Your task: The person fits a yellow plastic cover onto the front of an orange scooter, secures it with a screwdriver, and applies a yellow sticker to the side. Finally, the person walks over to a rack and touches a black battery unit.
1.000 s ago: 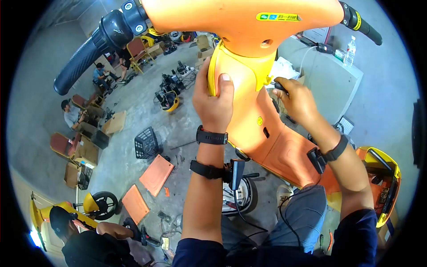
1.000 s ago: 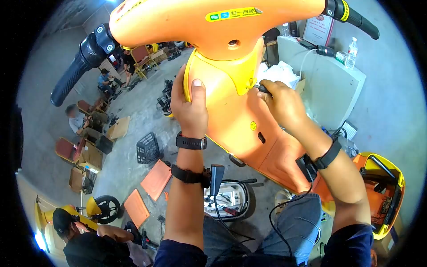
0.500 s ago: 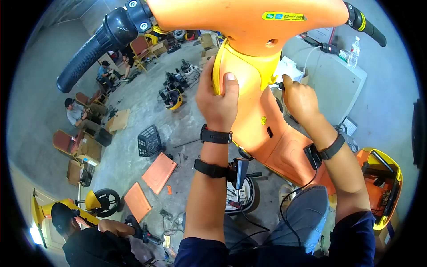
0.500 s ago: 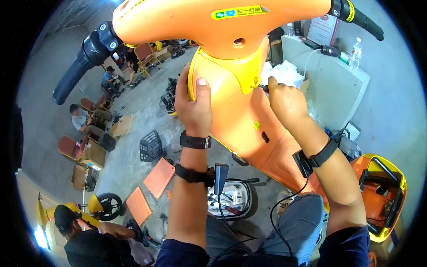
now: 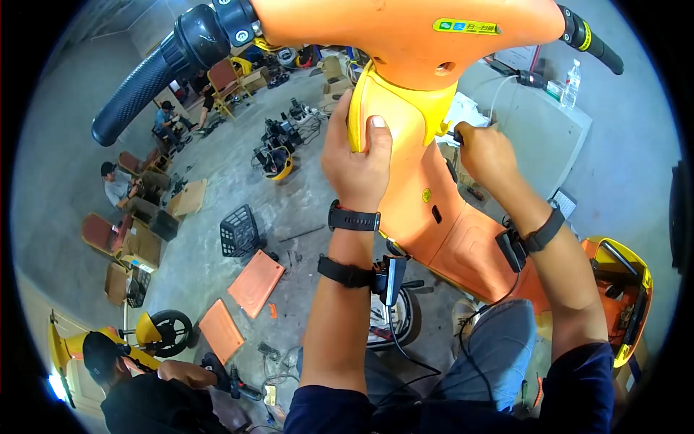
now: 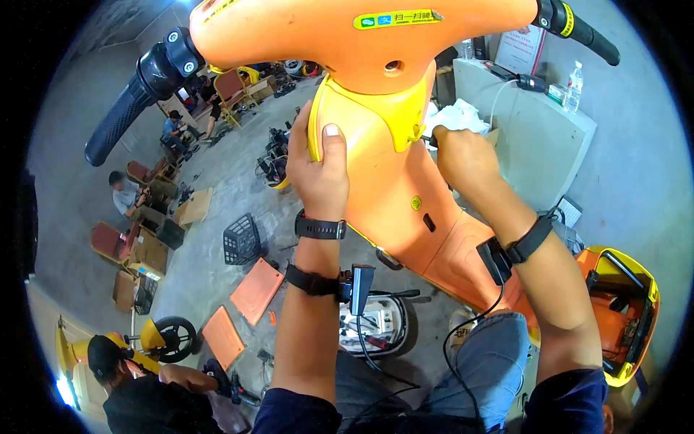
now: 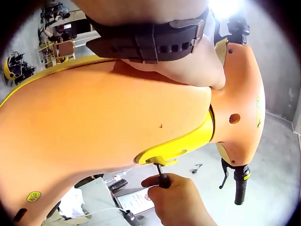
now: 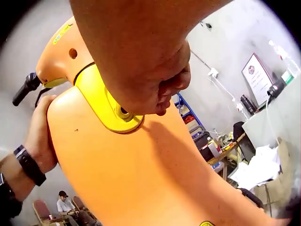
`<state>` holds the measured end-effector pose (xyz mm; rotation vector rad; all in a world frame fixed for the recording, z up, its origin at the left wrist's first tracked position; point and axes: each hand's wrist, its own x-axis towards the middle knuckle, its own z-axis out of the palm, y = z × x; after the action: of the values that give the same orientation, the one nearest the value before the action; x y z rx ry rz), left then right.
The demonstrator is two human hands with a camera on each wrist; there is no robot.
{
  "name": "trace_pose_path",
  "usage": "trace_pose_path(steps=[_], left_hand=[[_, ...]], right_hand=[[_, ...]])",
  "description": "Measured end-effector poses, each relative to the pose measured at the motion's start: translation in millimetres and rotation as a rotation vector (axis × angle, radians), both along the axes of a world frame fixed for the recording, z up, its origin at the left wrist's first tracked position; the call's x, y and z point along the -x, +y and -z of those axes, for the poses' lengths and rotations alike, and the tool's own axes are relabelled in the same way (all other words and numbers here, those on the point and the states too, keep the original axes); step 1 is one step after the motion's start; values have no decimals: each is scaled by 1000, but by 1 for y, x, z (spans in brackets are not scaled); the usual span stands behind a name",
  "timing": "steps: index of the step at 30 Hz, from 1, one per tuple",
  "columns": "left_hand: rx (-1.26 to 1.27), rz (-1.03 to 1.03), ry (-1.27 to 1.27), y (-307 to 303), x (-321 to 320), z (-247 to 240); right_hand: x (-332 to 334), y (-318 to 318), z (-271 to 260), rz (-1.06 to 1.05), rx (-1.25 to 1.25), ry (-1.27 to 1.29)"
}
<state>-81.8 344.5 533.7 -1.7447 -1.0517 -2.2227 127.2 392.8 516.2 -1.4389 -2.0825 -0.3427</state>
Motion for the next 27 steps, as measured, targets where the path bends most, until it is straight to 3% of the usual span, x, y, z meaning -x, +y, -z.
trace_pose_path(steps=[9,12,27], left_hand=[[-8,-54,53,0,1,-1],[66,47,27,-8,-2,-4],[38,98,-55,-2,-3,-1]], right_hand=[[-1,-5,-4,-45,119,87],[3,-10,-9,-16,201,133],[12,-22,-16,108,189,-35]])
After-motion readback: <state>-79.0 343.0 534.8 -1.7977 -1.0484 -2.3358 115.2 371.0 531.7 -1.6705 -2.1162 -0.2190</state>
